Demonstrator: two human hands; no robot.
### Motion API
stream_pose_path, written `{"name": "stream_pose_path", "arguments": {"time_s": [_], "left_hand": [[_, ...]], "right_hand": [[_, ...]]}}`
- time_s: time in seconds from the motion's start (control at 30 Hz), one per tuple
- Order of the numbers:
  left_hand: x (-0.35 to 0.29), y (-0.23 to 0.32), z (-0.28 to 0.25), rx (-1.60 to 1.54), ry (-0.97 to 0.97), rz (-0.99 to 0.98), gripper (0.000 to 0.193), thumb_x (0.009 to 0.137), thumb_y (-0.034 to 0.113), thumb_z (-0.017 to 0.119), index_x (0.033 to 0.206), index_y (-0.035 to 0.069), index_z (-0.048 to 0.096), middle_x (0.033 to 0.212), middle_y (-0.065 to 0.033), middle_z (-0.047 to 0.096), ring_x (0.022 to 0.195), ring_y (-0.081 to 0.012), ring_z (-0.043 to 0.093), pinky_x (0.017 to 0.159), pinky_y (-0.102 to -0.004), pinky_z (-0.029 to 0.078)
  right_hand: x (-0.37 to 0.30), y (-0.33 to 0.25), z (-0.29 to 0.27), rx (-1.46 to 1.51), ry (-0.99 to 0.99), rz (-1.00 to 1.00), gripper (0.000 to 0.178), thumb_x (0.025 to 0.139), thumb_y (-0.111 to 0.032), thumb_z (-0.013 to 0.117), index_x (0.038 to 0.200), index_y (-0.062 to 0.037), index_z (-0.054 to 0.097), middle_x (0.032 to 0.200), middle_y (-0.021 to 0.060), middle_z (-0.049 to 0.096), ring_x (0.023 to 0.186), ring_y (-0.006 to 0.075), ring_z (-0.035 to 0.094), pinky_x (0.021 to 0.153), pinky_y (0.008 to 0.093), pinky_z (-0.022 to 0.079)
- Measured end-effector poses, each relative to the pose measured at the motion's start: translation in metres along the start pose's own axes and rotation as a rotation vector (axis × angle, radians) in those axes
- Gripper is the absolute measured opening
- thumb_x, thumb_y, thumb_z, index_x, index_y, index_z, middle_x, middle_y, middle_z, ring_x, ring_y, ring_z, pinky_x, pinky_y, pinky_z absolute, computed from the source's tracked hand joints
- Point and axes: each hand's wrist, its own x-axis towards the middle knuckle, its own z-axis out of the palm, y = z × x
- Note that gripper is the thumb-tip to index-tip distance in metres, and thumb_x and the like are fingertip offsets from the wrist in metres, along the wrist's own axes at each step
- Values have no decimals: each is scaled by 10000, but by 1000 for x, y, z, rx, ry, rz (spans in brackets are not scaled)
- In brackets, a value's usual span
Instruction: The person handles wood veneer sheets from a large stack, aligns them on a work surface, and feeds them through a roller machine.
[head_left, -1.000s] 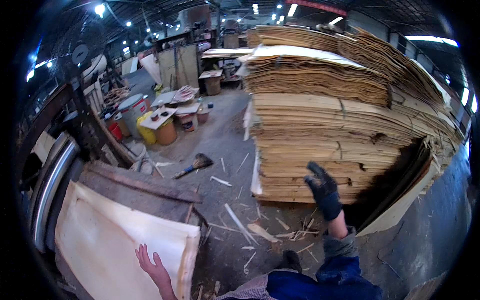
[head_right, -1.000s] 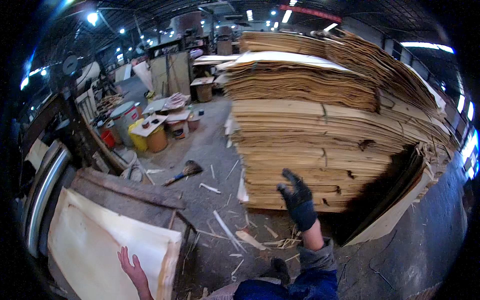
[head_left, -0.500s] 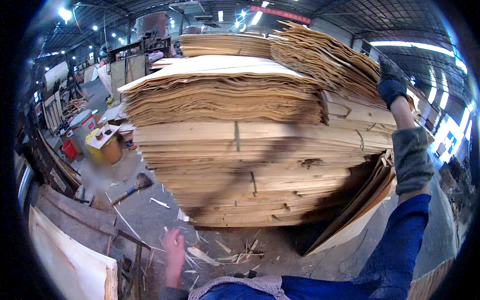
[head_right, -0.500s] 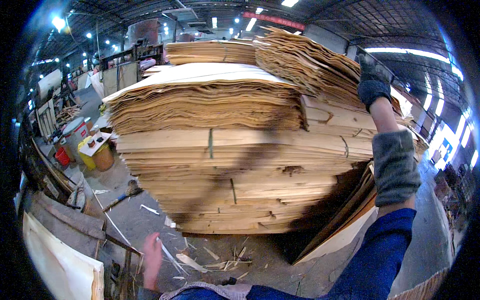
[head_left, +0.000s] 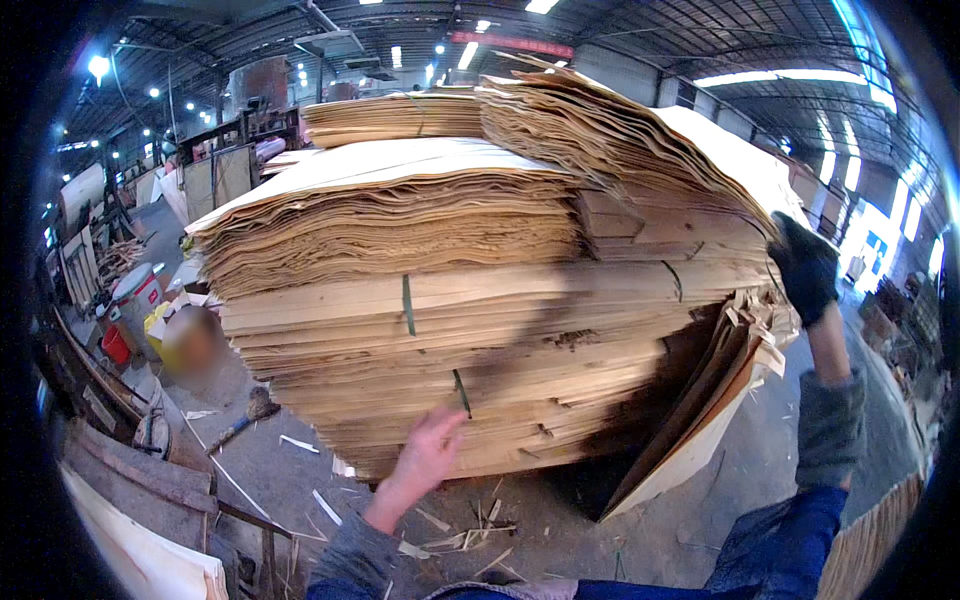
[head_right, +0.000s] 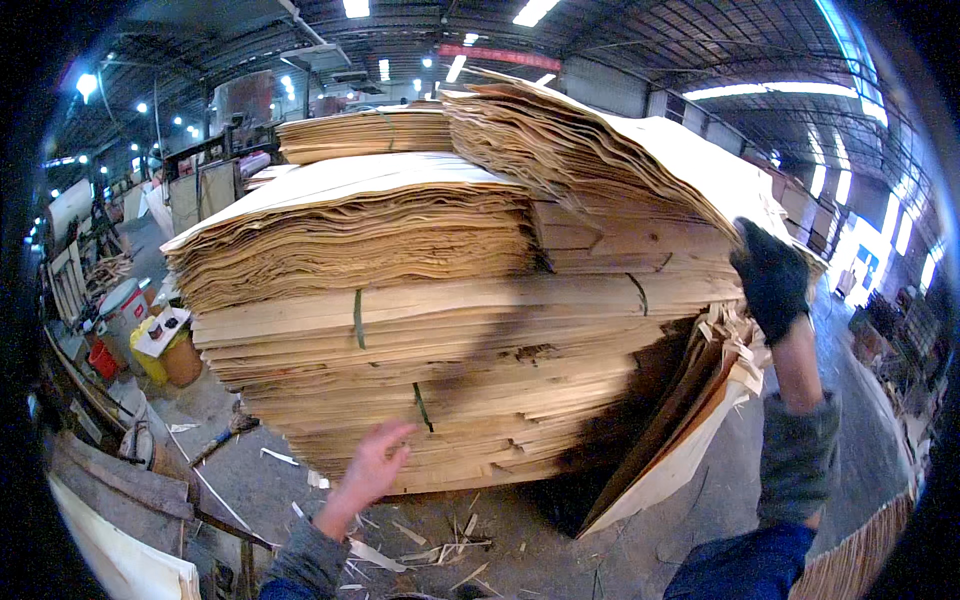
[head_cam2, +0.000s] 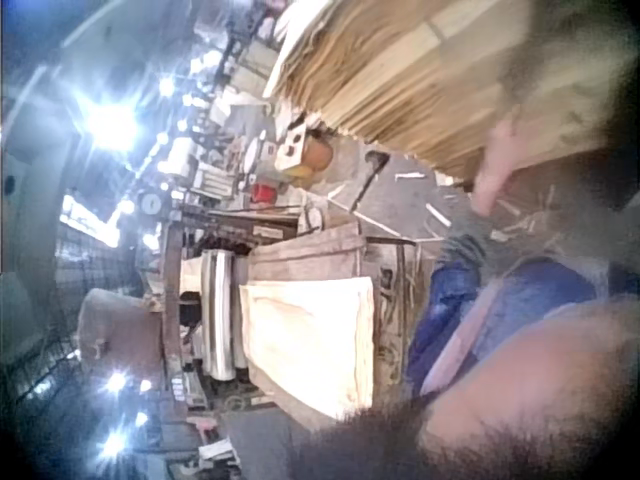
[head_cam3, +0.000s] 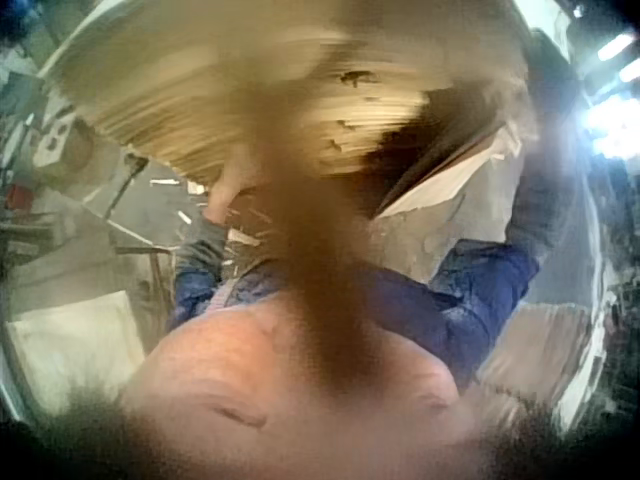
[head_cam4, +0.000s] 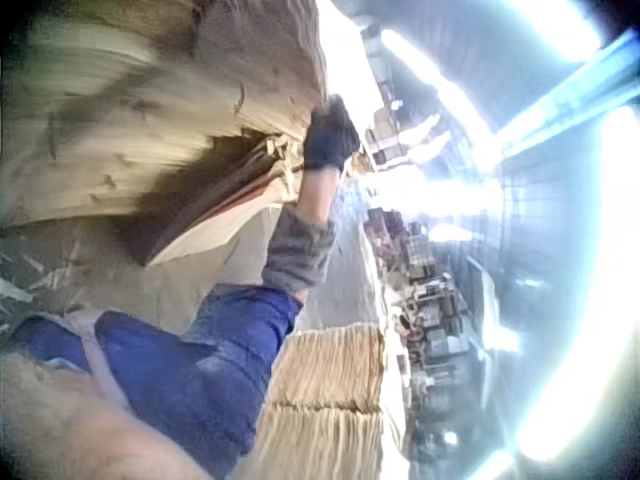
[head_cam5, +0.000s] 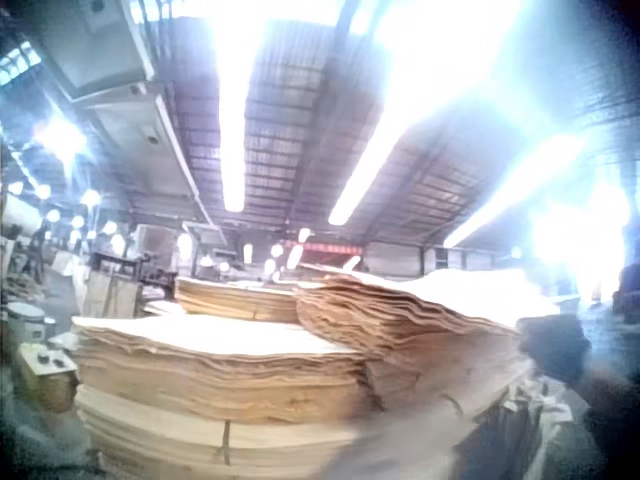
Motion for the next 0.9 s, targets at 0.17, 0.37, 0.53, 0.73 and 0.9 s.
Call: {"name": "stream_pose_path", "arguments": {"time_s": [0.17,0.37,0.53,0.73,0.9], "left_hand": [[61,32,-36,-404,91,-185,386,886,177,545,1233,13,501,1183,-140,570,1118,-202,518,940,-343,414],[194,113,-35,-1266,-233,-225,636,905,484,429,1380,95,263,1292,-228,442,1096,-377,522,931,-506,420],[231,193,7,-1151,-225,-48,623,900,490,371,1353,67,306,1197,-200,520,1063,-347,541,888,-474,466],[208,280,51,-850,-43,-138,671,830,233,597,1376,52,252,1236,-200,475,972,-289,594,808,-414,533],[191,334,116,-1034,-217,-293,733,756,69,660,1366,45,256,1179,-193,497,907,-258,615,735,-358,569]], "right_hand": [[-110,69,-34,104,20,215,407,836,-241,626,1211,-100,555,1106,135,610,1003,238,582,877,352,433],[-201,164,-26,-25,134,164,397,808,-137,629,1194,-92,552,1215,77,554,1202,275,436,1045,404,288],[-266,228,-6,-172,160,50,365,840,-239,583,1177,-101,556,1205,78,549,1259,287,369,1083,476,171],[-341,283,39,-140,266,296,383,868,-311,554,1205,-130,563,1300,81,475,1303,255,306,1071,443,172],[-405,296,74,808,668,853,485,911,-176,501,1364,-93,348,1399,153,328,1285,352,307,1004,453,333]]}}
